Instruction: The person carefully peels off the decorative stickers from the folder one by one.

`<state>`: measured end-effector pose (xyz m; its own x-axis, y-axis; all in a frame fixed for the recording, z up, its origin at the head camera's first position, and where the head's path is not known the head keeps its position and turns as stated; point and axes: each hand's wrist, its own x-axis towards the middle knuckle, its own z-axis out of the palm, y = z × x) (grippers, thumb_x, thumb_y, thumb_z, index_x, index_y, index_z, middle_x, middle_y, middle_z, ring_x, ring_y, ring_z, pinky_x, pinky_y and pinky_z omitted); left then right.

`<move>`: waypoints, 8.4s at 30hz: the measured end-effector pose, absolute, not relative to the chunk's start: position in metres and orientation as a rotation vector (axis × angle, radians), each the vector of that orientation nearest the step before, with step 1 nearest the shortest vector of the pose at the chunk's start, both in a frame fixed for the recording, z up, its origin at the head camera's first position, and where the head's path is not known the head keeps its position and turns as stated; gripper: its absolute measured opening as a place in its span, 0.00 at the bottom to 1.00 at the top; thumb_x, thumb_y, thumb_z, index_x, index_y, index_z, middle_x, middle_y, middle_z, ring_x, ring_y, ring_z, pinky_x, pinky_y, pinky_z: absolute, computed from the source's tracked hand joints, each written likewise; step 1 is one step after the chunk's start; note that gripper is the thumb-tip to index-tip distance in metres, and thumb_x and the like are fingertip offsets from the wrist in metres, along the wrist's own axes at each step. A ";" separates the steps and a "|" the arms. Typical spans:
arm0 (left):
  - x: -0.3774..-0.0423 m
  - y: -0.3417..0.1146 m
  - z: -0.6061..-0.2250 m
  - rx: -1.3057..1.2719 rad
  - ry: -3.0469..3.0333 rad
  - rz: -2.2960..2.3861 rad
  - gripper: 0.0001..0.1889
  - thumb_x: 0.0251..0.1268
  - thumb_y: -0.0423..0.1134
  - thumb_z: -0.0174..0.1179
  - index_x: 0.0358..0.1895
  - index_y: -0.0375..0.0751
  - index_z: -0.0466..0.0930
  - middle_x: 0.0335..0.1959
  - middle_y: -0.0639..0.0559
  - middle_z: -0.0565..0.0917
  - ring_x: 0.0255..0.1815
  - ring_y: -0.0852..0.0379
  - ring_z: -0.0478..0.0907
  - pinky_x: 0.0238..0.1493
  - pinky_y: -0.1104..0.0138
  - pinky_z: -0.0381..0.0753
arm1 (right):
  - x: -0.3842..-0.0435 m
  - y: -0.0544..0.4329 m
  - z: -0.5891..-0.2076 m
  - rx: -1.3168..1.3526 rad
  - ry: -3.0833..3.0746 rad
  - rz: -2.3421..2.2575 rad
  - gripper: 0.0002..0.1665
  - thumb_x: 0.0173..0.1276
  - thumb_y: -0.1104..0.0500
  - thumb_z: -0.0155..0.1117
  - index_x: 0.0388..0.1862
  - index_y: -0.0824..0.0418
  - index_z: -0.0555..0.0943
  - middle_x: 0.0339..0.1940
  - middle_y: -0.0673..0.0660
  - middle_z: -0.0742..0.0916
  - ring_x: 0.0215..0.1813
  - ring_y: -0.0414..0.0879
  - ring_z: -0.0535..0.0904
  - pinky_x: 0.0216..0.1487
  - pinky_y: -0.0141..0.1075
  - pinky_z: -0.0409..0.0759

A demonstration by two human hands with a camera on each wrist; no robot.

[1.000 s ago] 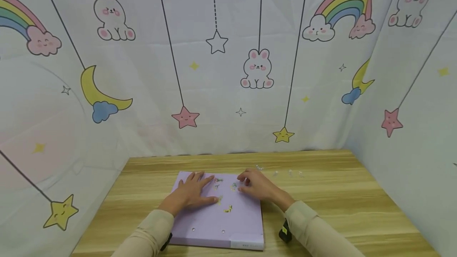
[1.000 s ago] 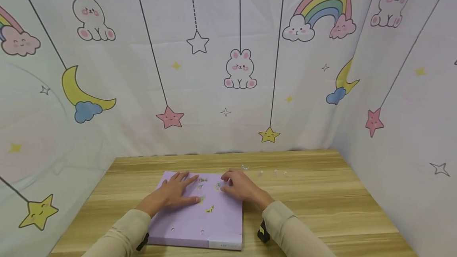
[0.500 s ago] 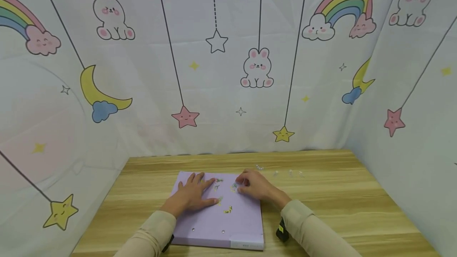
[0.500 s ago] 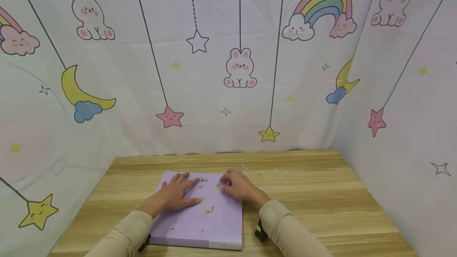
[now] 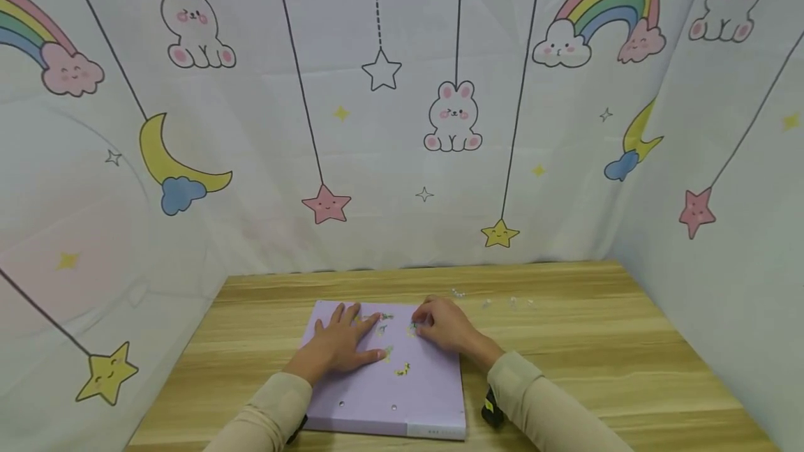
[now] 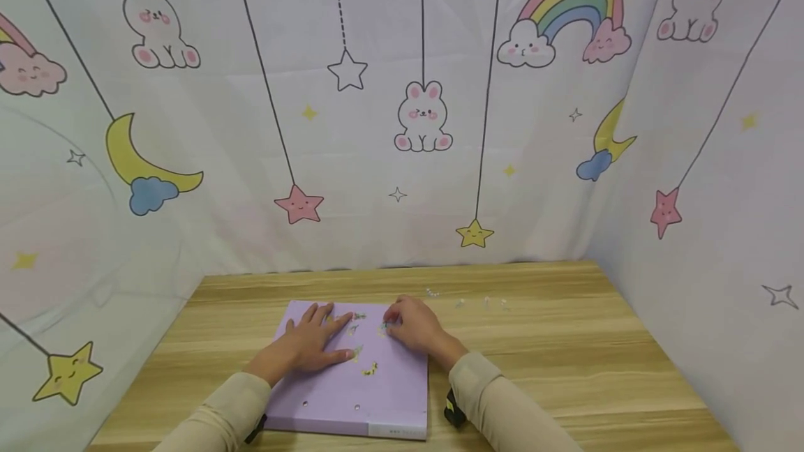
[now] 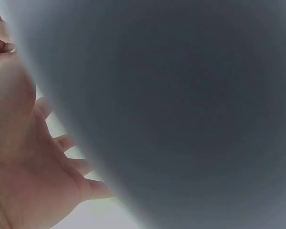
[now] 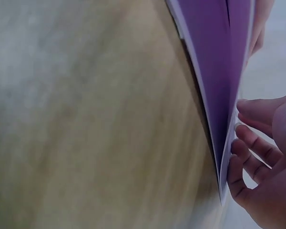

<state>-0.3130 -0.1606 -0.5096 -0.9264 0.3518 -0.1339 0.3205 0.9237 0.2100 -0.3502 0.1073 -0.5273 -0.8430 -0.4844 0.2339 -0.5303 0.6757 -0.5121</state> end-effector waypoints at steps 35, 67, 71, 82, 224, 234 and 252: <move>-0.310 -0.159 -0.511 0.509 2.914 0.243 0.45 0.70 0.75 0.55 0.85 0.58 0.61 0.85 0.36 0.56 0.84 0.26 0.47 0.69 0.21 0.52 | -0.349 0.101 -0.529 0.799 -2.791 0.902 0.07 0.65 0.68 0.76 0.34 0.57 0.87 0.35 0.49 0.82 0.35 0.42 0.75 0.39 0.39 0.75; -0.314 -0.159 -0.514 0.504 2.912 0.246 0.45 0.70 0.75 0.55 0.85 0.59 0.61 0.86 0.36 0.55 0.85 0.26 0.45 0.70 0.21 0.52 | -0.352 0.112 -0.533 0.757 -2.808 1.242 0.07 0.72 0.67 0.69 0.37 0.55 0.87 0.33 0.46 0.85 0.36 0.41 0.77 0.39 0.36 0.77; -0.313 -0.159 -0.512 0.509 2.914 0.250 0.45 0.70 0.75 0.55 0.85 0.58 0.62 0.85 0.36 0.55 0.85 0.26 0.45 0.69 0.21 0.52 | -0.350 0.114 -0.532 0.732 -2.799 1.322 0.06 0.74 0.65 0.69 0.38 0.55 0.88 0.34 0.46 0.85 0.38 0.42 0.78 0.41 0.37 0.77; -0.311 -0.157 -0.512 0.501 2.913 0.250 0.45 0.71 0.74 0.55 0.85 0.58 0.61 0.85 0.36 0.55 0.85 0.26 0.45 0.69 0.21 0.52 | -0.349 0.130 -0.532 0.718 -2.751 1.500 0.02 0.74 0.61 0.72 0.40 0.58 0.89 0.36 0.46 0.88 0.40 0.43 0.81 0.44 0.36 0.79; -0.306 -0.154 -0.517 0.490 2.926 0.250 0.46 0.72 0.73 0.55 0.85 0.54 0.60 0.86 0.34 0.53 0.85 0.25 0.43 0.70 0.21 0.48 | -0.337 0.366 -0.537 0.047 -2.739 0.970 0.05 0.76 0.64 0.65 0.41 0.64 0.86 0.38 0.57 0.88 0.42 0.52 0.82 0.44 0.47 0.78; -0.306 -0.157 -0.521 0.496 2.954 0.347 0.45 0.72 0.73 0.56 0.84 0.55 0.62 0.86 0.34 0.53 0.85 0.25 0.44 0.70 0.20 0.47 | -0.336 0.358 -0.535 0.002 -2.693 0.983 0.11 0.77 0.60 0.63 0.48 0.69 0.83 0.40 0.61 0.88 0.45 0.57 0.84 0.45 0.47 0.81; -0.290 -0.151 -0.507 0.201 3.063 0.472 0.51 0.67 0.73 0.61 0.83 0.41 0.63 0.81 0.25 0.58 0.81 0.18 0.49 0.67 0.18 0.50 | -0.330 0.249 -0.489 0.525 -2.623 1.057 0.24 0.78 0.51 0.69 0.64 0.66 0.82 0.59 0.62 0.87 0.62 0.60 0.81 0.59 0.61 0.79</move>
